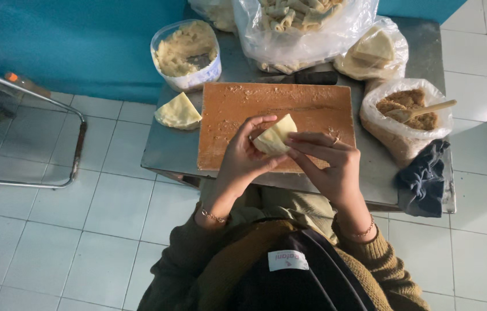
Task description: The person cuts a large sheet of dough into triangular pieces on a wooden board using a knife, then arranges the triangles in rows. They spoon a brown filling from a bag onto each triangle and fold the dough pieces over the filling to form filled pastries.
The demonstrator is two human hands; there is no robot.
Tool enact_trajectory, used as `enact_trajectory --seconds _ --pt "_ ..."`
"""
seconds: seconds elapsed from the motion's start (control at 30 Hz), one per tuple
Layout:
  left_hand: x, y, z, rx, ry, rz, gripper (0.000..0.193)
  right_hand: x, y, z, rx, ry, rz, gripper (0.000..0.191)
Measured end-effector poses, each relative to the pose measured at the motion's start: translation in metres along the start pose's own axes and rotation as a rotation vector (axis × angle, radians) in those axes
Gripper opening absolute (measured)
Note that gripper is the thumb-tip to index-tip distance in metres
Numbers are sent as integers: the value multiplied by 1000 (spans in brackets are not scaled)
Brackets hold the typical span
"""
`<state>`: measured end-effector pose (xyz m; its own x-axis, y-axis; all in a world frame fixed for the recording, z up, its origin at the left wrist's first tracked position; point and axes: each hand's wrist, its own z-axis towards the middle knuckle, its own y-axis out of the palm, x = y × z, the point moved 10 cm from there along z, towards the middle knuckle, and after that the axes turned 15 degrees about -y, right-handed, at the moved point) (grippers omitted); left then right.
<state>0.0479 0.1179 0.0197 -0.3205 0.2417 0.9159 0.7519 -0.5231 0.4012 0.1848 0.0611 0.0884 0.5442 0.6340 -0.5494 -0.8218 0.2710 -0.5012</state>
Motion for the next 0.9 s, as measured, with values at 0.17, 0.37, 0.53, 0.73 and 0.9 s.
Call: enact_trajectory --seconds 0.17,0.37,0.53,0.73,0.9 --pt "2 9 -7 85 32 239 68 17 3 -10 -20 116 165 14" --pt "6 14 -14 141 83 354 59 32 10 -23 16 239 355 14" --pt "-4 14 -12 141 4 343 50 60 17 -43 80 436 603 15" --pt "-11 6 -9 188 -71 227 43 89 20 -59 314 511 856 16" --pt "2 0 -13 233 31 242 40 119 28 -75 600 719 1253 20"
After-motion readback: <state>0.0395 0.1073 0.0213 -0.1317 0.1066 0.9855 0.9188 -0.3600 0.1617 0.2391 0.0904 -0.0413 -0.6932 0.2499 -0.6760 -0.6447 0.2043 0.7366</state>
